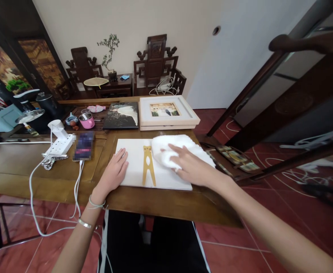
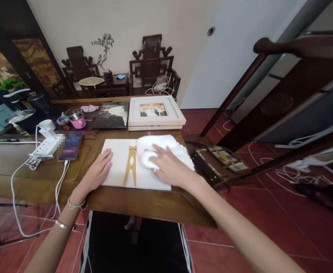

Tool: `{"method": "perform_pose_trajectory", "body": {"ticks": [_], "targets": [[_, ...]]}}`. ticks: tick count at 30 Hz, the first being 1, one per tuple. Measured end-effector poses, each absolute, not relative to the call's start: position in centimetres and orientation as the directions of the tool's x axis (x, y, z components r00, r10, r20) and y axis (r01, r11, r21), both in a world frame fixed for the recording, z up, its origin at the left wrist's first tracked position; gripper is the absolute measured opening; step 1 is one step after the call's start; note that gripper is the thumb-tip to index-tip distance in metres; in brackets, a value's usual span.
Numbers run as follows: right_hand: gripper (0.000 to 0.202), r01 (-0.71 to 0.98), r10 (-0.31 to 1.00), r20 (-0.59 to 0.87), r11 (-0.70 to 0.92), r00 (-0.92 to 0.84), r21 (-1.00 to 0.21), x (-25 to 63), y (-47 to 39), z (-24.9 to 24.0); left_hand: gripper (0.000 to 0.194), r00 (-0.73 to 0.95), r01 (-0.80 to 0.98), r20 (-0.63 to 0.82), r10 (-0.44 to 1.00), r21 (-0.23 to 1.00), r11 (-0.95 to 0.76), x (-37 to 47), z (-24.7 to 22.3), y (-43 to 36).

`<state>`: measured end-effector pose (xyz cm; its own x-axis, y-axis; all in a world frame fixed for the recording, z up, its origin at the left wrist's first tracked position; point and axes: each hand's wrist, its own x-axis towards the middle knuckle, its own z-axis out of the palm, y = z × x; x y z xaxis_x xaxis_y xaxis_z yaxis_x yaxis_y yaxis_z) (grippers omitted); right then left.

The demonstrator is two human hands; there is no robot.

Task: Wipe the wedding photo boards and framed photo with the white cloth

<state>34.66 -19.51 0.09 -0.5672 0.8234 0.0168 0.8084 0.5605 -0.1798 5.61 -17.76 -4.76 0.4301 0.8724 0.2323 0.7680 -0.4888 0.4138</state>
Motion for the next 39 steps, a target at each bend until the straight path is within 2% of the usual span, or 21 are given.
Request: {"method": "perform_pose_trajectory", "body": {"ticks": [5, 9, 13, 20, 23, 26, 31, 34, 39], "targets": [[0.027, 0.756, 0.769, -0.039, 0.615, -0.638, -0.223, 34.4, -27.8, 1.0, 0.047, 0.434, 0.768, 0.227, 0.872, 0.413, -0.489, 5.6, -4.8, -17.8], [0.026, 0.729, 0.745, -0.048, 0.636, -0.666, -0.252, 34.3, -30.1, 1.8, 0.047, 0.434, 0.764, 0.235, 0.87, 0.414, -0.494, 5.6, -4.8, -17.8], [0.029, 0.774, 0.79, -0.042, 0.586, -0.611, -0.239, 34.0, -26.8, 1.6, 0.046, 0.437, 0.76, 0.245, 0.866, 0.414, -0.501, 5.6, -4.9, -17.7], [0.029, 0.853, 0.864, 0.044, 0.502, -0.501, -0.143, 33.5, -16.1, 0.1, 0.046, 0.435, 0.763, 0.23, 0.871, 0.42, -0.492, 5.5, -4.8, -17.7], [0.03, 0.859, 0.868, 0.064, 0.496, -0.492, -0.128, 33.5, -14.7, -0.2, 0.047, 0.435, 0.764, 0.221, 0.873, 0.422, -0.488, 5.5, -4.8, -17.8], [0.028, 0.849, 0.858, 0.066, 0.513, -0.509, -0.127, 33.5, -17.0, -0.3, 0.046, 0.433, 0.764, 0.226, 0.873, 0.421, -0.488, 5.6, -4.8, -17.8], [0.024, 0.783, 0.812, 0.077, 0.58, -0.579, -0.224, 33.6, -25.3, -0.7, 0.047, 0.434, 0.767, 0.227, 0.872, 0.415, -0.49, 5.7, -4.7, -17.9], [0.024, 0.753, 0.781, 0.094, 0.621, -0.617, -0.218, 33.8, -29.2, -0.9, 0.047, 0.433, 0.768, 0.222, 0.873, 0.415, -0.487, 5.8, -4.6, -17.9], [0.024, 0.744, 0.773, 0.079, 0.629, -0.629, -0.228, 34.0, -29.3, -0.4, 0.047, 0.438, 0.77, 0.214, 0.873, 0.411, -0.487, 5.7, -4.6, -17.9]]}}
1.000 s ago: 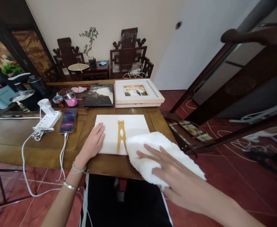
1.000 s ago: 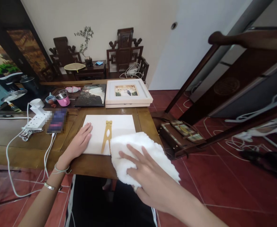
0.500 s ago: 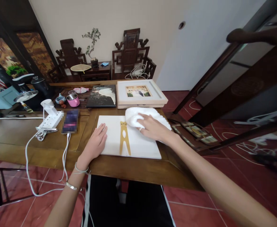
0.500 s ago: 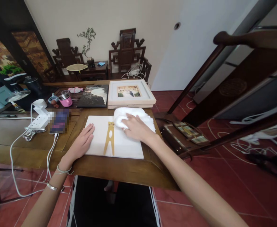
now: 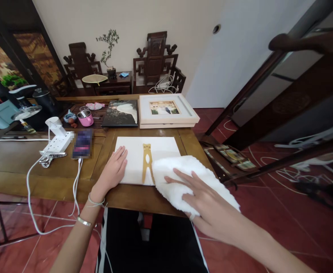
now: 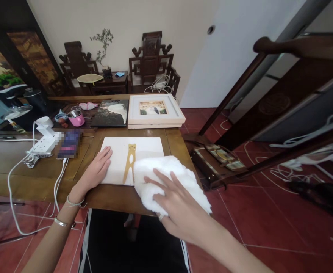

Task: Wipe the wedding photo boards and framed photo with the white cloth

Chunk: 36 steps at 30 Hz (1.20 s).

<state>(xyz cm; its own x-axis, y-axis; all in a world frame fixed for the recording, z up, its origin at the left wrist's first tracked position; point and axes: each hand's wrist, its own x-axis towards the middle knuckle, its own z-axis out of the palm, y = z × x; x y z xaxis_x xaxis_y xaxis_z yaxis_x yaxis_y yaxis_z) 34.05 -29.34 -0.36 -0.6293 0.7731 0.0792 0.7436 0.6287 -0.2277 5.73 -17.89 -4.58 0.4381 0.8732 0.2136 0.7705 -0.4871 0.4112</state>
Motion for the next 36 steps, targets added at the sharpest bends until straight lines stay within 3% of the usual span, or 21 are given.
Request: {"method": "perform_pose_trajectory", "body": {"ticks": [3, 12, 19, 26, 31, 36], "targets": [[0.023, 0.764, 0.802, 0.061, 0.587, -0.594, -0.269, 33.9, -26.3, 0.1, 0.047, 0.432, 0.769, 0.224, 0.874, 0.415, -0.486, 5.7, -4.7, -17.8], [0.029, 0.88, 0.913, 0.083, 0.408, -0.4, -0.244, 30.9, -16.0, 0.0, 0.046, 0.431, 0.763, 0.238, 0.871, 0.419, -0.492, 5.6, -5.0, -17.8], [0.036, 0.836, 0.865, 0.085, 0.499, -0.494, -0.229, 28.9, -21.2, -0.3, 0.046, 0.434, 0.77, 0.23, 0.871, 0.408, -0.491, 5.7, -4.8, -17.8], [0.036, 0.746, 0.784, 0.022, 0.599, -0.621, -0.292, 29.6, -29.0, 0.2, 0.045, 0.433, 0.765, 0.244, 0.868, 0.411, -0.497, 5.7, -4.9, -17.8], [0.037, 0.763, 0.807, 0.046, 0.574, -0.589, -0.297, 29.6, -26.7, 0.2, 0.045, 0.433, 0.765, 0.245, 0.867, 0.41, -0.497, 5.6, -5.0, -17.8], [0.039, 0.847, 0.868, 0.042, 0.492, -0.495, -0.2, 28.4, -20.1, 0.6, 0.047, 0.436, 0.767, 0.221, 0.873, 0.416, -0.488, 5.6, -4.8, -17.8]]}}
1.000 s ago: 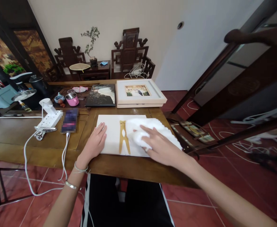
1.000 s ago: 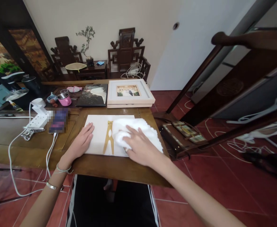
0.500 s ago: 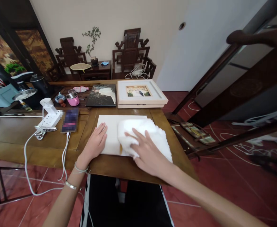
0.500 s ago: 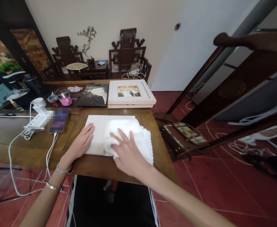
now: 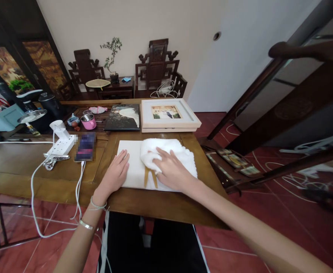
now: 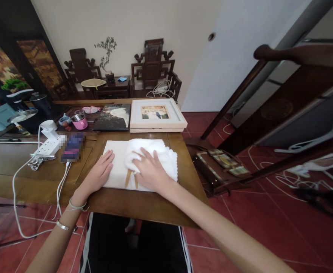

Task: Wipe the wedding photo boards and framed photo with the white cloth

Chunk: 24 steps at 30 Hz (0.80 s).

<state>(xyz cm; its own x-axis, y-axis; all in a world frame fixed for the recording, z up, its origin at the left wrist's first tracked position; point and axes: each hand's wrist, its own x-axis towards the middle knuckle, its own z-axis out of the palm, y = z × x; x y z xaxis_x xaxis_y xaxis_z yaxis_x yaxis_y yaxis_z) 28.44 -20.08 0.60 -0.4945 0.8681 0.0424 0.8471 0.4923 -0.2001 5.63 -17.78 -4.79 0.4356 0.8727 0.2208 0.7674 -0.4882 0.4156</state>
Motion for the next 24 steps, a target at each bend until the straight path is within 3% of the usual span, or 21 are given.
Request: {"method": "perform_pose_trajectory", "body": {"ticks": [7, 18, 21, 24], "targets": [[0.037, 0.859, 0.867, 0.059, 0.499, -0.495, -0.115, 26.9, -18.6, 0.1, 0.047, 0.422, 0.754, 0.24, 0.874, 0.442, -0.486, 5.6, -5.0, -17.8], [0.035, 0.757, 0.766, -0.105, 0.588, -0.635, -0.285, 26.8, -28.6, 0.5, 0.049, 0.439, 0.759, 0.223, 0.87, 0.427, -0.492, 5.5, -5.3, -17.6], [0.037, 0.793, 0.786, -0.154, 0.557, -0.599, -0.245, 26.2, -27.4, 1.3, 0.049, 0.444, 0.759, 0.22, 0.869, 0.422, -0.495, 5.4, -5.3, -17.6], [0.039, 0.838, 0.835, -0.101, 0.524, -0.54, -0.152, 25.7, -24.1, 1.8, 0.049, 0.451, 0.756, 0.219, 0.865, 0.421, -0.501, 5.4, -5.3, -17.6]]}}
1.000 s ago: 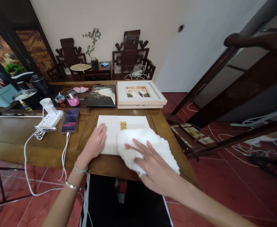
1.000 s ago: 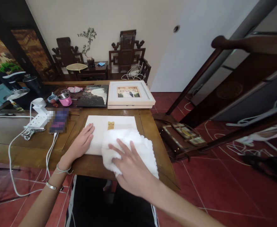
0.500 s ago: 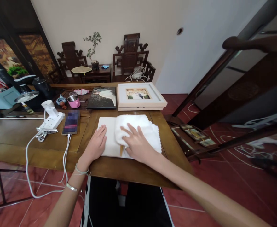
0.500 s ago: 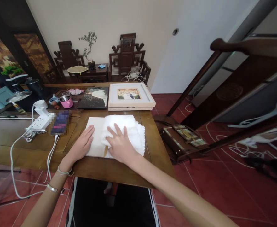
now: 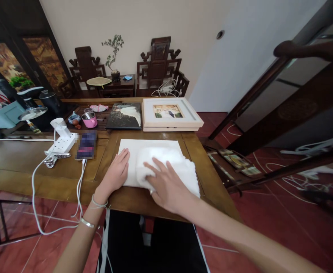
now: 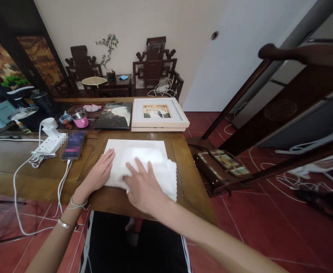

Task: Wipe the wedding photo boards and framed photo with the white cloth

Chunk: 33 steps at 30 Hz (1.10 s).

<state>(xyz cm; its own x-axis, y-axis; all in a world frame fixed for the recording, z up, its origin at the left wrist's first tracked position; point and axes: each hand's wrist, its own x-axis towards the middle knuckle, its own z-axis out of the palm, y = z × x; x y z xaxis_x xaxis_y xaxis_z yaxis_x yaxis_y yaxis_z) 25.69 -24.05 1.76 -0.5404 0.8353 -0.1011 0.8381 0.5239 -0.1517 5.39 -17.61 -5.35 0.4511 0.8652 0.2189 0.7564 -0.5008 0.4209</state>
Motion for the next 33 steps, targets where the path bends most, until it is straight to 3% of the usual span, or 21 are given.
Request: {"method": "perform_pose_trajectory", "body": {"ticks": [6, 12, 17, 22, 29, 33], "targets": [[0.041, 0.895, 0.896, -0.014, 0.444, -0.445, -0.039, 24.5, -17.3, 1.1, 0.049, 0.456, 0.744, 0.24, 0.857, 0.427, -0.515, 5.3, -5.5, -17.5], [0.039, 0.881, 0.88, -0.024, 0.473, -0.474, -0.025, 23.4, -20.8, 0.6, 0.049, 0.455, 0.75, 0.22, 0.863, 0.427, -0.505, 5.3, -5.2, -17.6], [0.037, 0.81, 0.777, -0.231, 0.563, -0.586, -0.161, 24.0, -26.9, 1.8, 0.049, 0.453, 0.75, 0.222, 0.863, 0.428, -0.504, 5.3, -5.3, -17.6], [0.037, 0.767, 0.726, -0.259, 0.563, -0.637, -0.309, 24.9, -28.4, 2.6, 0.049, 0.458, 0.745, 0.245, 0.855, 0.419, -0.519, 5.3, -5.5, -17.5], [0.04, 0.864, 0.869, -0.068, 0.474, -0.49, -0.168, 24.3, -21.5, 1.7, 0.049, 0.464, 0.747, 0.22, 0.858, 0.424, -0.512, 5.2, -5.3, -17.6], [0.041, 0.891, 0.894, -0.044, 0.438, -0.446, -0.119, 23.7, -17.7, 1.3, 0.048, 0.453, 0.742, 0.232, 0.861, 0.437, -0.508, 5.3, -5.3, -17.6]]}}
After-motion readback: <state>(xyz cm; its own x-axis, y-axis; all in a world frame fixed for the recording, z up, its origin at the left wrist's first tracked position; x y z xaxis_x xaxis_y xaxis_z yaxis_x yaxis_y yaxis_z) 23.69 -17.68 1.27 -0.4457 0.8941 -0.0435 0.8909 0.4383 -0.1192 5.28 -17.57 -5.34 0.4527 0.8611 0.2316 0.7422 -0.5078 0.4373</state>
